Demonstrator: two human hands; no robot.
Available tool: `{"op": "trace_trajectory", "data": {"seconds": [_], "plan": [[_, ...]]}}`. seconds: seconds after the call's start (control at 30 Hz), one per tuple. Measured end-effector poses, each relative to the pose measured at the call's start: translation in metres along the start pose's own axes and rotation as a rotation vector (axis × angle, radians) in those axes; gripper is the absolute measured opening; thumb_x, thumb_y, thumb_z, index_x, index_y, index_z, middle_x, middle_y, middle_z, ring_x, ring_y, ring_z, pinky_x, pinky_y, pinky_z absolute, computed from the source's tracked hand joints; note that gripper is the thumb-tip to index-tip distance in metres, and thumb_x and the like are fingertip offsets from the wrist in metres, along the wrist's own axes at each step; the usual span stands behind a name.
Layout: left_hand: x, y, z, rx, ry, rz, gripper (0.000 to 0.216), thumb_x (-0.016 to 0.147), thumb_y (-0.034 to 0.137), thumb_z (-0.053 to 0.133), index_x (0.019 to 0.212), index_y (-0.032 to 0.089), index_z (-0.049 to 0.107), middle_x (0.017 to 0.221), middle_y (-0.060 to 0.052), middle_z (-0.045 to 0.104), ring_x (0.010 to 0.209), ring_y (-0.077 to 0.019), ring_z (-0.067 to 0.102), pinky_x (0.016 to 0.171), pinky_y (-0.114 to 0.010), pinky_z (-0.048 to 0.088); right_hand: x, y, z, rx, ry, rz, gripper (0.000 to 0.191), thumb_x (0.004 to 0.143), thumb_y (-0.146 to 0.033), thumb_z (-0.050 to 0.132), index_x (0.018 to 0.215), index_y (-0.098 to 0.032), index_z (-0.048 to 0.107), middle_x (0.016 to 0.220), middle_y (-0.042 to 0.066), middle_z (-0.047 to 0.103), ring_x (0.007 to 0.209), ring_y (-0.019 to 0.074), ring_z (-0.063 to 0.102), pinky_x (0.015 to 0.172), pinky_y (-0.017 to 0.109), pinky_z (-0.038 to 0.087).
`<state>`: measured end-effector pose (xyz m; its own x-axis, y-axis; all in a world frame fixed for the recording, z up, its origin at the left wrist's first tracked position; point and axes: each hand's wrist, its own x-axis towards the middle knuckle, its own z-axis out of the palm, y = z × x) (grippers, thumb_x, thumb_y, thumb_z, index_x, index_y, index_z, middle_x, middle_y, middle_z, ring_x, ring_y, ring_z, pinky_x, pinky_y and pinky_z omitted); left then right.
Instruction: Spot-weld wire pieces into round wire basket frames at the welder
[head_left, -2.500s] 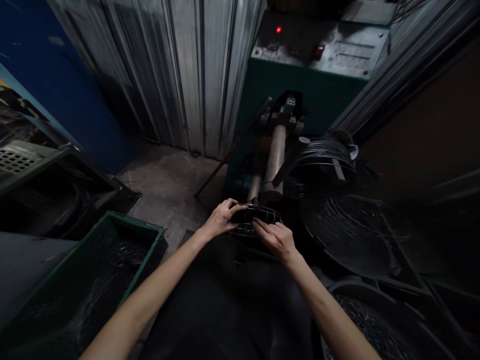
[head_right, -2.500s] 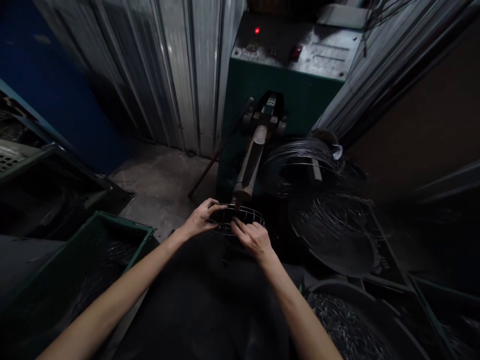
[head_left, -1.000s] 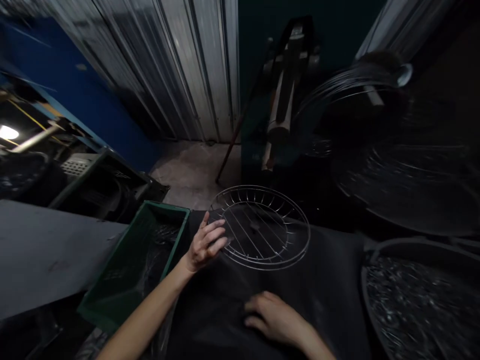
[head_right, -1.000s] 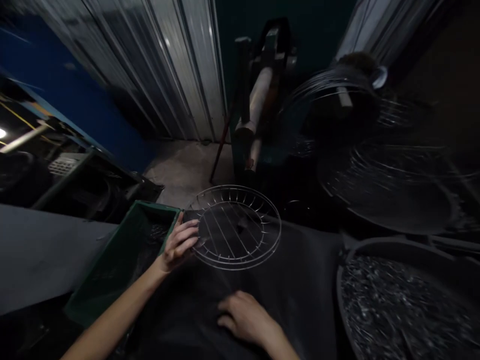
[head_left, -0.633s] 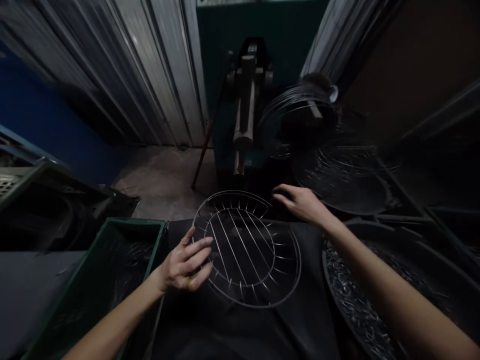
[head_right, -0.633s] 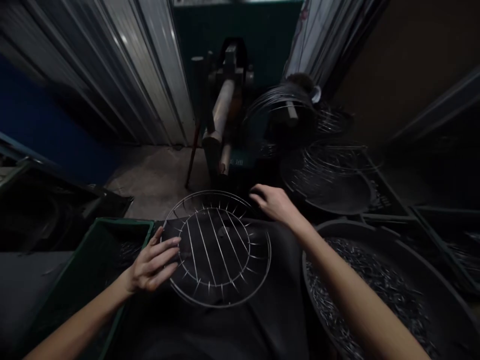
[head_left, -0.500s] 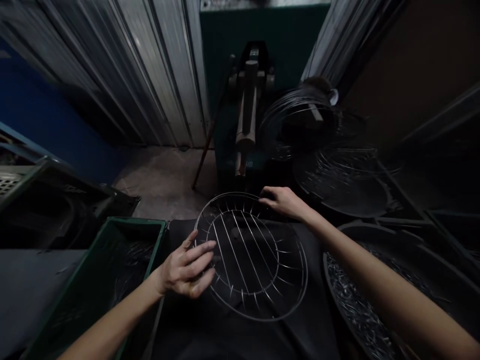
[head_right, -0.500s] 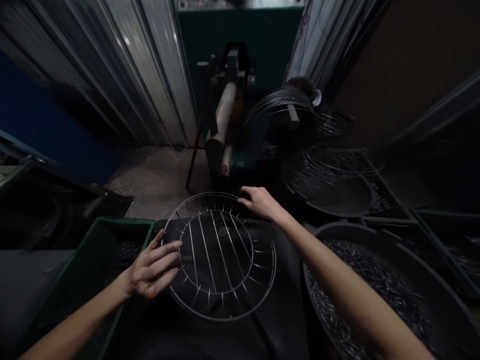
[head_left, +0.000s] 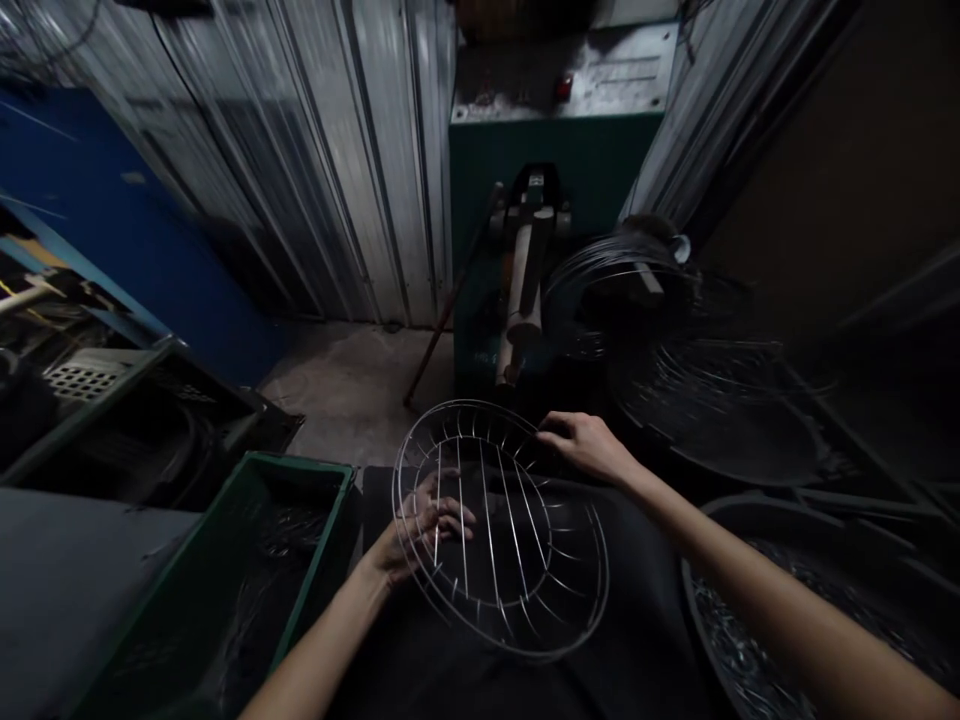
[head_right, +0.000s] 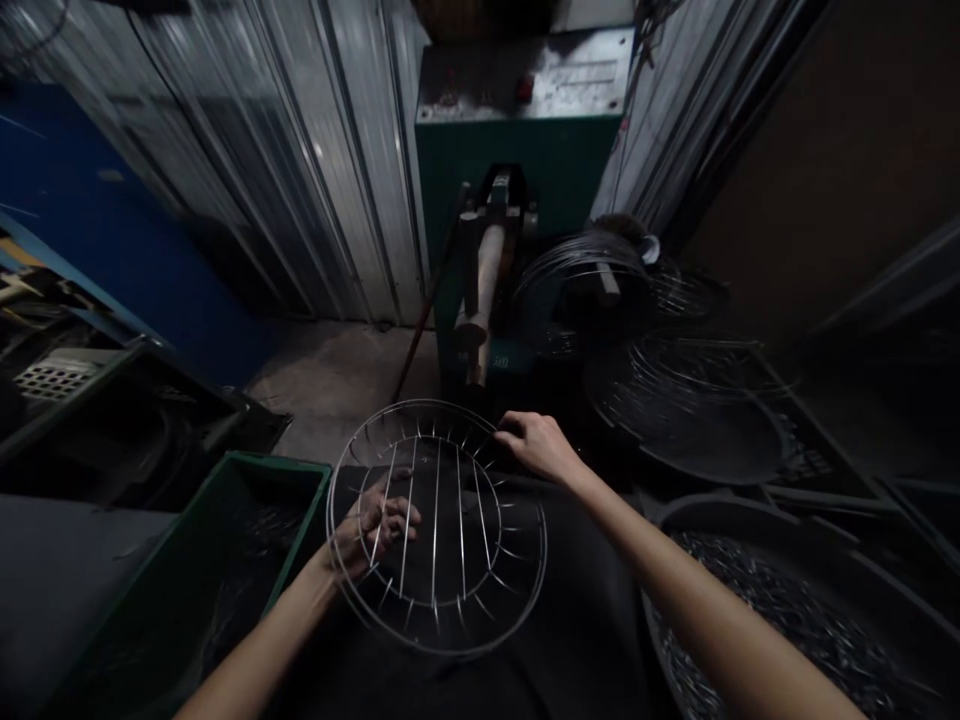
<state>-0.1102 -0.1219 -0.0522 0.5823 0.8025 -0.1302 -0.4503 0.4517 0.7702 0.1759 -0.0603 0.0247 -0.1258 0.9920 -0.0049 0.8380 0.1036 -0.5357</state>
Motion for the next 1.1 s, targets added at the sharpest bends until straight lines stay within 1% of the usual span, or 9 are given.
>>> {"op": "trace_trajectory", "data": {"seconds": [0.13, 0.23, 0.37, 0.47, 0.6, 0.77, 0.93, 1.03, 1.1], "plan": [[0.014, 0.011, 0.004, -0.142, -0.084, -0.061, 0.075, 0.074, 0.055, 0.067, 0.135, 0.020, 0.042, 0.076, -0.004, 0.069, 0.065, -0.0146, 0.067, 0.065, -0.024, 0.051, 0.007, -0.010, -0.013, 0.014, -0.025, 0.003, 0.017, 0.081, -0.032, 0.057, 0.087, -0.023, 0.070, 0.082, 0.000, 0.072, 0.077, 0.0173, 0.066, 0.070, 0.027, 0.047], [0.026, 0.021, 0.016, -0.190, -0.121, -0.052, 0.069, 0.071, 0.052, 0.071, 0.127, 0.016, 0.051, 0.075, -0.004, 0.069, 0.062, -0.0140, 0.067, 0.062, -0.022, 0.052, 0.020, -0.019, -0.027, -0.004, -0.074, 0.019, 0.017, 0.080, -0.031, 0.057, 0.086, -0.022, 0.071, 0.081, 0.001, 0.071, 0.079, 0.0181, 0.065, 0.072, 0.027, 0.046], [0.044, 0.051, 0.039, -0.267, -0.050, -0.048, 0.048, 0.077, 0.048, 0.068, 0.111, 0.016, 0.059, 0.074, -0.001, 0.068, 0.061, -0.0112, 0.067, 0.063, -0.021, 0.054, 0.042, -0.020, -0.039, -0.008, -0.131, 0.068, 0.015, 0.077, -0.029, 0.060, 0.082, -0.021, 0.071, 0.086, 0.002, 0.071, 0.084, 0.0183, 0.063, 0.074, 0.026, 0.045], [0.059, 0.083, 0.062, -0.330, 0.060, -0.093, 0.035, 0.085, 0.045, 0.059, 0.101, 0.013, 0.060, 0.070, 0.000, 0.066, 0.058, -0.0092, 0.065, 0.062, -0.020, 0.054, 0.056, -0.014, -0.047, 0.005, -0.186, 0.098, 0.015, 0.074, -0.032, 0.062, 0.079, -0.020, 0.071, 0.075, 0.000, 0.069, 0.073, 0.0159, 0.062, 0.064, 0.024, 0.044], [0.075, 0.116, 0.096, -0.420, 0.156, -0.140, 0.042, 0.092, 0.049, 0.044, 0.085, 0.011, 0.058, 0.064, -0.002, 0.063, 0.050, -0.0092, 0.061, 0.056, -0.022, 0.053, 0.069, -0.009, -0.059, 0.059, -0.272, 0.102, 0.023, 0.070, -0.039, 0.064, 0.072, -0.017, 0.068, 0.060, -0.002, 0.060, 0.058, 0.0119, 0.054, 0.054, 0.022, 0.039], [0.085, 0.136, 0.128, -0.465, 0.193, -0.100, 0.046, 0.094, 0.049, 0.037, 0.078, 0.010, 0.055, 0.063, -0.005, 0.060, 0.048, -0.0101, 0.055, 0.046, -0.021, 0.046, 0.084, -0.005, -0.071, 0.241, -0.417, 0.123, 0.030, 0.061, -0.045, 0.069, 0.062, -0.016, 0.060, 0.054, -0.003, 0.052, 0.051, 0.0094, 0.044, 0.048, 0.023, 0.034], [0.086, 0.132, 0.122, -0.407, 0.193, -0.070, 0.040, 0.094, 0.043, 0.038, 0.081, 0.010, 0.056, 0.068, -0.006, 0.060, 0.048, -0.0094, 0.052, 0.041, -0.018, 0.037, 0.100, 0.001, -0.075, 0.243, -0.399, 0.131, 0.028, 0.060, -0.041, 0.072, 0.057, -0.018, 0.056, 0.051, -0.004, 0.050, 0.050, 0.0098, 0.045, 0.049, 0.023, 0.035], [0.082, 0.104, 0.098, -0.316, 0.145, -0.015, 0.033, 0.094, 0.035, 0.038, 0.093, 0.010, 0.059, 0.061, -0.002, 0.058, 0.044, -0.0080, 0.045, 0.043, -0.019, 0.037, 0.102, -0.001, -0.078, 0.257, -0.287, 0.121, 0.021, 0.068, -0.037, 0.067, 0.064, -0.018, 0.060, 0.057, -0.003, 0.056, 0.054, 0.0112, 0.050, 0.052, 0.023, 0.039], [0.081, 0.078, 0.081, -0.288, 0.126, 0.059, 0.032, 0.094, 0.034, 0.038, 0.100, 0.012, 0.059, 0.049, 0.003, 0.048, 0.037, -0.0064, 0.035, 0.041, -0.018, 0.032, 0.099, -0.005, -0.080, 0.199, -0.203, 0.093, 0.016, 0.072, -0.035, 0.064, 0.074, -0.019, 0.065, 0.069, -0.001, 0.064, 0.062, 0.0133, 0.057, 0.057, 0.024, 0.042]]}}
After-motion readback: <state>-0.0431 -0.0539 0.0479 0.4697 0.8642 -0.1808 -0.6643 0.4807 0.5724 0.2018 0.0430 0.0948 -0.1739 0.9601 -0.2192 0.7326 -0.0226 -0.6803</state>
